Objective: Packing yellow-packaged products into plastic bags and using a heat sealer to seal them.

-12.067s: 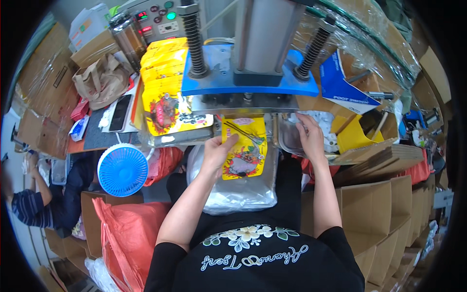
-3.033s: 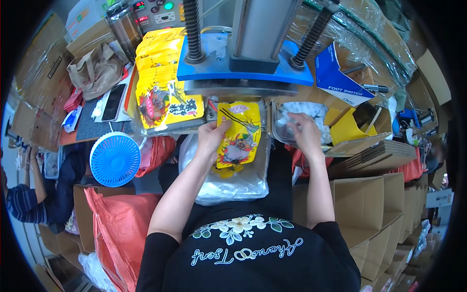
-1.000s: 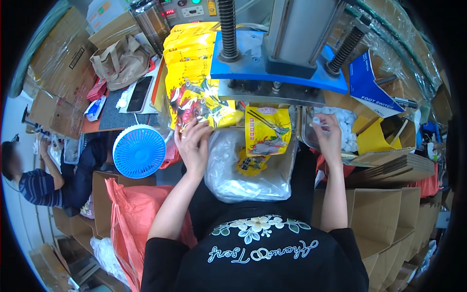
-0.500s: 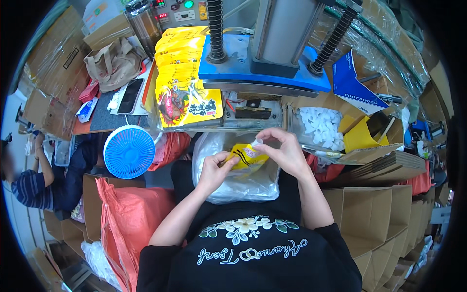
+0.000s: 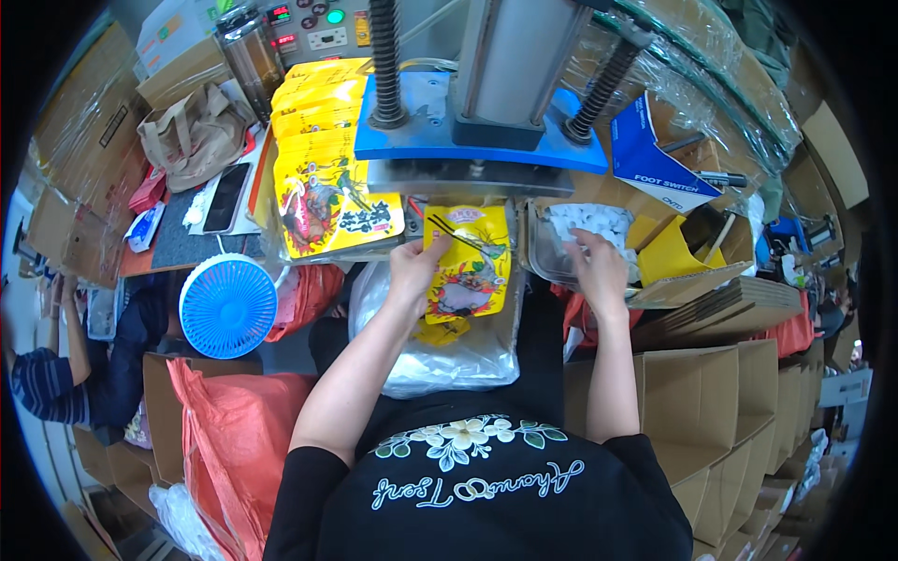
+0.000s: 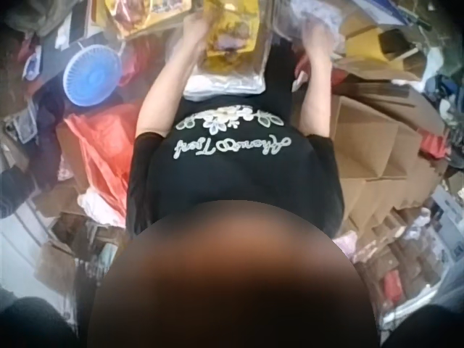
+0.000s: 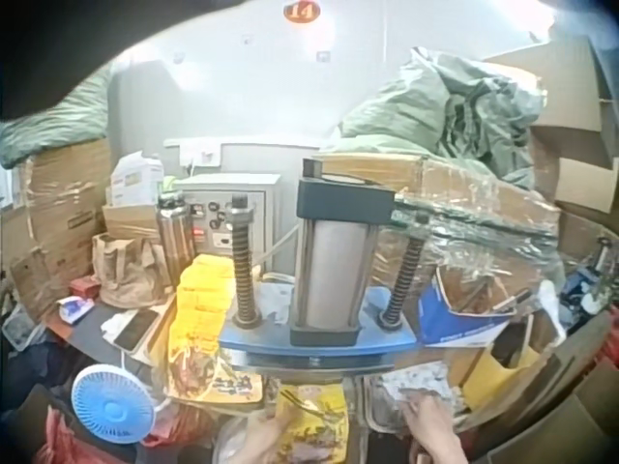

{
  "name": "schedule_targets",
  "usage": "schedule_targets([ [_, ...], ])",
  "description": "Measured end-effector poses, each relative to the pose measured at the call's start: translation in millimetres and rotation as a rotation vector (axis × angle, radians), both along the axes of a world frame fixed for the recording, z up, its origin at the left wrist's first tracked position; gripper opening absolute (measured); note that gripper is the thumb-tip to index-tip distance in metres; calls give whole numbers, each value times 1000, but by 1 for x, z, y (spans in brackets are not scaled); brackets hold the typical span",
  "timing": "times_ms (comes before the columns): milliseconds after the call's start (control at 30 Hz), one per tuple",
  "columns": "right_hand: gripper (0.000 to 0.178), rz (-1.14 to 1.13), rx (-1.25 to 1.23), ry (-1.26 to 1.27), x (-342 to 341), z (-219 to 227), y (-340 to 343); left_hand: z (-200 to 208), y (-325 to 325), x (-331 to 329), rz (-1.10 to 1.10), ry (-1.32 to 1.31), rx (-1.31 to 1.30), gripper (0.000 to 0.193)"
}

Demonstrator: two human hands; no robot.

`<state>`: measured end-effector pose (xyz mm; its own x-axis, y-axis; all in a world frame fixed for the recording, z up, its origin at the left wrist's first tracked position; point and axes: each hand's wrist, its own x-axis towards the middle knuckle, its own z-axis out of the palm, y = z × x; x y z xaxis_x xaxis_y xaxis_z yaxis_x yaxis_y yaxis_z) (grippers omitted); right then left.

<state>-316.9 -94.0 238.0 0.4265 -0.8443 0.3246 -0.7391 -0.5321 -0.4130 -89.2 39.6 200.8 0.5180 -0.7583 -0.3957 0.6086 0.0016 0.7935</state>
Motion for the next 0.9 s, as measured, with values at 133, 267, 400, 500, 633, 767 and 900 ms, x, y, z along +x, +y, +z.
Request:
schedule_targets([
  [133, 19, 81, -122, 98, 8, -21, -2, -4, 12, 19, -90, -489, 66, 23],
  [267, 21, 129, -79, 75, 10, -20, -2, 14, 43, 42, 333, -1782, 352, 56],
  [400, 20, 176, -3, -161, 7, -25, -11, -33, 85, 65, 201, -1827, 397, 46],
  [500, 16, 164, 301, -322, 9, -9, 1, -4, 91, 66, 348, -1584, 205, 17],
  [633, 18, 299, 422, -461, 30, 32, 39, 22, 94, 32, 204, -1020, -33, 11],
  [767, 19, 528, 459, -387, 57, 52, 70, 2, 95, 5, -26, -928, 16, 10],
  [900, 21, 607, 578, -245, 65, 41, 71, -15, 94, -10, -146, -823, -75, 17],
])
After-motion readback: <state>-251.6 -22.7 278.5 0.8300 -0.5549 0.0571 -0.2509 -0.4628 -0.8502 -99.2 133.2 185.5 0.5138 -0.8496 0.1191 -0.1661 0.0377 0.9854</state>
